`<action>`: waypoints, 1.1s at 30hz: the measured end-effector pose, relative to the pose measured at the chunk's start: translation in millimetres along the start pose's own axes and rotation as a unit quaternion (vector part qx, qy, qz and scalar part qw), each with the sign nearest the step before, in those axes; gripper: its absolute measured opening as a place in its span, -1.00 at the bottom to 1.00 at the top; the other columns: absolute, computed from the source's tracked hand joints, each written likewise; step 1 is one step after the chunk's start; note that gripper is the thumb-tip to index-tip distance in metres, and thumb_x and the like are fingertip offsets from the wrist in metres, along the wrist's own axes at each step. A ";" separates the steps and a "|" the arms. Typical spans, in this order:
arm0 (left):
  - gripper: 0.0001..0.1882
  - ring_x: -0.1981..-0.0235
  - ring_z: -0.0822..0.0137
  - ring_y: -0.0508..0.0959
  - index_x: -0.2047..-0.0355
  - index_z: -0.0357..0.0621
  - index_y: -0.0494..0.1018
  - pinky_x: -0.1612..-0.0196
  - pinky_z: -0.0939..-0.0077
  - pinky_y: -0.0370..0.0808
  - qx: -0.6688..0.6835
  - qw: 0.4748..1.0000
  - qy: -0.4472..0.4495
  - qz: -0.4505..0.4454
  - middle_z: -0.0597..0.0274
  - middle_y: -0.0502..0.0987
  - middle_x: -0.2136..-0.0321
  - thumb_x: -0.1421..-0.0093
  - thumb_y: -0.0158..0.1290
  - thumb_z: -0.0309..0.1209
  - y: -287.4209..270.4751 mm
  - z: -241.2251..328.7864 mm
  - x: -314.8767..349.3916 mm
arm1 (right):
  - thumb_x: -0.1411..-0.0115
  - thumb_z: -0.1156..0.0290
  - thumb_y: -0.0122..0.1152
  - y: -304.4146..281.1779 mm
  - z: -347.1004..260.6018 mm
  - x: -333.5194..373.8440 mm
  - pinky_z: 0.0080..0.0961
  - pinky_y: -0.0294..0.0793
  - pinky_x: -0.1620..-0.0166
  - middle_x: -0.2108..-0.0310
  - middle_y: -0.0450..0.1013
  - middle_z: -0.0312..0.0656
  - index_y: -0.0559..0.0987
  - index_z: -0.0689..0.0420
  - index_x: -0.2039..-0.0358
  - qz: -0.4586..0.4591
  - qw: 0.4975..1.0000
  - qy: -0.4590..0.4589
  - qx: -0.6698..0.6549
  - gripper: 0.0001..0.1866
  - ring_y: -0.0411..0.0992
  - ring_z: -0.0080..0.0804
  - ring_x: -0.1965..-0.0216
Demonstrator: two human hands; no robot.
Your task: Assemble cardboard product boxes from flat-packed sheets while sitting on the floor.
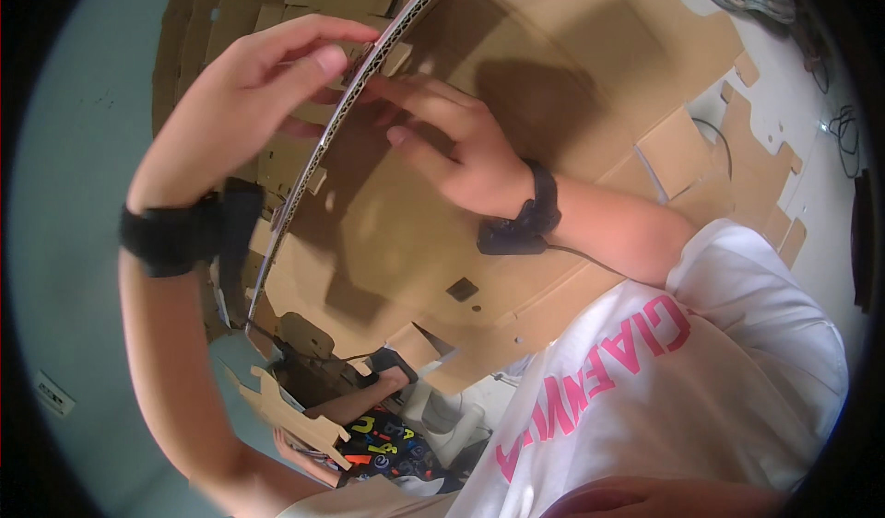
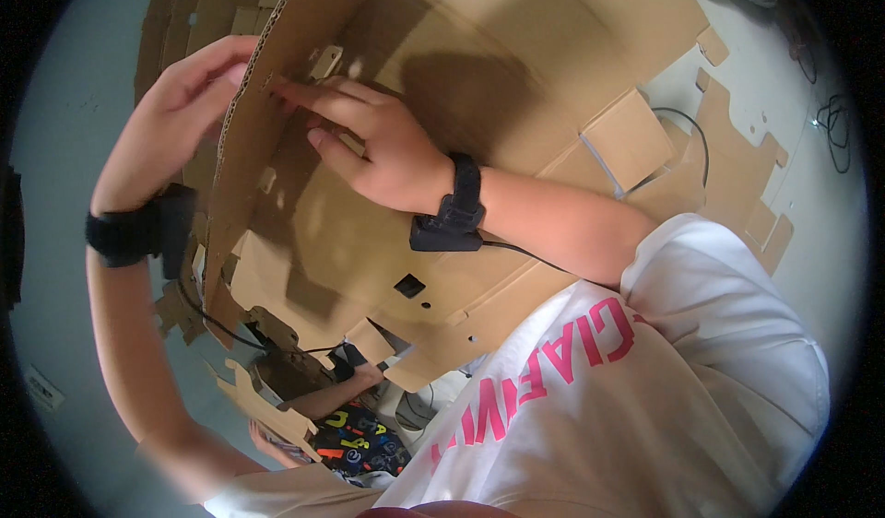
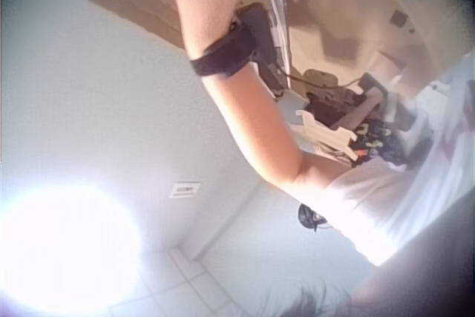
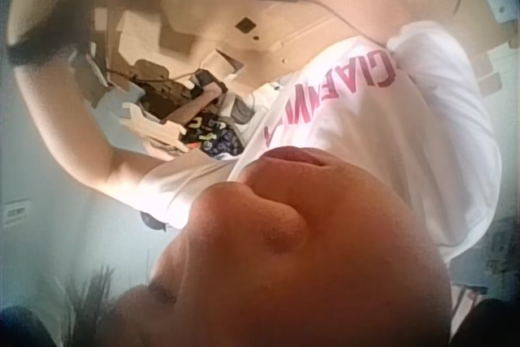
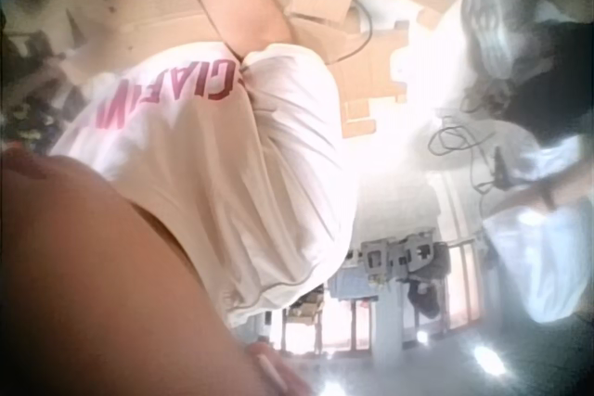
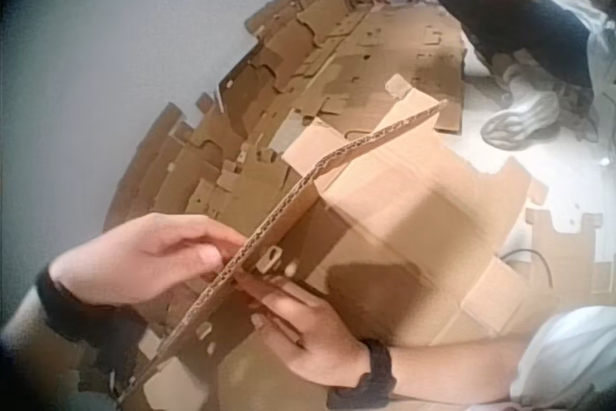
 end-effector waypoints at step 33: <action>-0.72 0.03 0.09 0.60 0.00 -0.35 0.50 -0.11 0.25 0.46 -0.465 0.746 0.164 0.447 -0.04 0.61 0.05 -0.39 -0.02 -0.41 -12.2 51.4 187.7 | -0.35 0.54 0.02 4.0 26.6 1.6 -0.56 0.49 0.08 0.29 0.57 -0.24 0.60 0.24 0.04 -0.024 0.972 0.180 -0.147 -0.75 0.50 -0.53 0.24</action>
Point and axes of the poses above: each hand's wrist, its own x-axis away from the middle knuckle, its own y-axis out of the palm, z = x × y, the point moved 9 cm from there along -x, towards the middle knuckle
